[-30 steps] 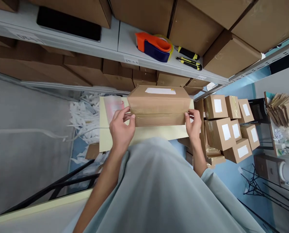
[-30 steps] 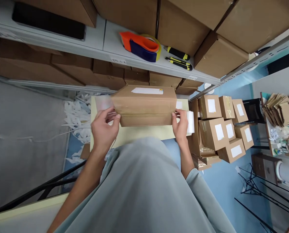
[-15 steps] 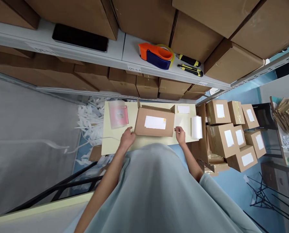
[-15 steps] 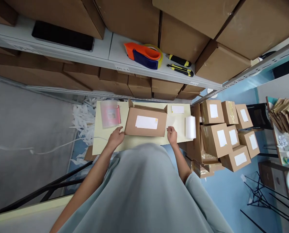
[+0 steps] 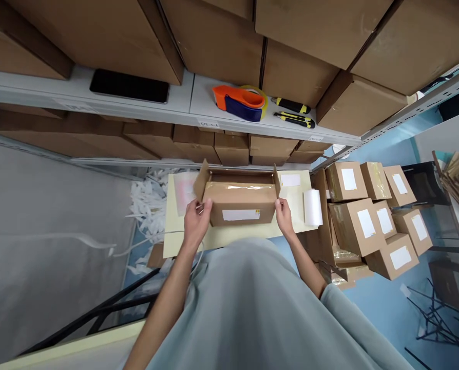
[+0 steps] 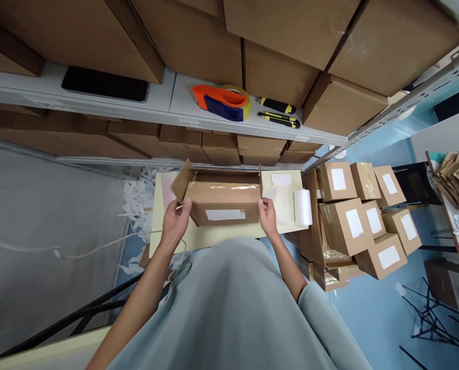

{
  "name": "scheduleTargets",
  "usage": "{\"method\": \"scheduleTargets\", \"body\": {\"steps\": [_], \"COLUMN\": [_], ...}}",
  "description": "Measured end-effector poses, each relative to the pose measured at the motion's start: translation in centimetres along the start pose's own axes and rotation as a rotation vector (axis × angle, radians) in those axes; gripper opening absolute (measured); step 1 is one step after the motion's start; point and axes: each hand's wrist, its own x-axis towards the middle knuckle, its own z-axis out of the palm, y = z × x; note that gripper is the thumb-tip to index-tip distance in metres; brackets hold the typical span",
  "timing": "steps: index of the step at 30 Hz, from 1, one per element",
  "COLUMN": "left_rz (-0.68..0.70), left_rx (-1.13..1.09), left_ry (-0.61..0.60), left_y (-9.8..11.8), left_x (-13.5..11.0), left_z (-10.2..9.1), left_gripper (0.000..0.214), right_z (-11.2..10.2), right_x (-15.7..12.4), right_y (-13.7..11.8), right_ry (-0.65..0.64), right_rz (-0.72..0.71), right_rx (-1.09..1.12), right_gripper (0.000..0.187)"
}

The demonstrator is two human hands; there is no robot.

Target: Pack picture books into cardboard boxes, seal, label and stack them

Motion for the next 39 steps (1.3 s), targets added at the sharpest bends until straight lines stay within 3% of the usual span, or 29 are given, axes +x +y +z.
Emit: {"method": "scheduleTargets", "body": {"steps": [4,9,12,14,17,19,21,24,26,32,39], "left_rz": [-0.053,-0.155,0.014,0.174,0.311,0.368,0.411,0.471,0.508,0.546,0.55], "left_rx": [-0.069,0.0,0.183,0.291,0.381,0.487,0.616,0.734,0.753,0.686,0.708], "left_ry": [0.003,-0.021,0.137,0.18,-0.048,-0.237,-0.336,-0.378,-0.386,-0.451,-0.479], "left_y": [-1.5,-2.6,-1.0,0.7,2.5,2.6,2.1,0.8,0.0,-1.6,-3.4], "left_x": [-3.1,-4.9,-5.8,-6.2,-5.4,-4.4,-3.3,-2.4,-2.4,-3.8,-5.8], "left_z": [-0.7,-0.4,-1.5,-2.2,-1.8,-0.7,0.5,1.0,0.3,-3.0,-2.9], "left_gripper": [0.062,0.06,0.068,0.055,0.038,0.037,0.044,0.059,0.057,0.015,0.038], "right_z": [-0.3,-0.4,-1.2,-1.3,0.0,1.7,3.3,4.5,4.3,2.7,3.6], "right_x": [-1.8,-2.4,-3.0,-3.1,-2.2,-1.1,0.0,1.2,2.0,5.9,9.7], "right_y": [1.1,2.3,0.3,-1.8,-4.9,-6.2,-6.9,-7.3,-7.5,-8.0,-5.8], "right_ry": [-0.038,-0.198,-0.094,-0.043,-0.248,-0.465,-0.586,-0.574,-0.518,-0.396,-0.449], "right_rz": [-0.095,0.009,-0.13,-0.311,-0.505,-0.54,-0.521,-0.503,-0.517,-0.431,-0.272], "right_rx": [-0.002,-0.127,-0.297,-0.401,-0.538,-0.69,-0.847,-0.937,-0.922,-0.896,-1.091], "right_gripper": [0.06,0.062,0.061,0.05,0.037,0.035,0.034,0.037,0.044,0.059,0.054]}}
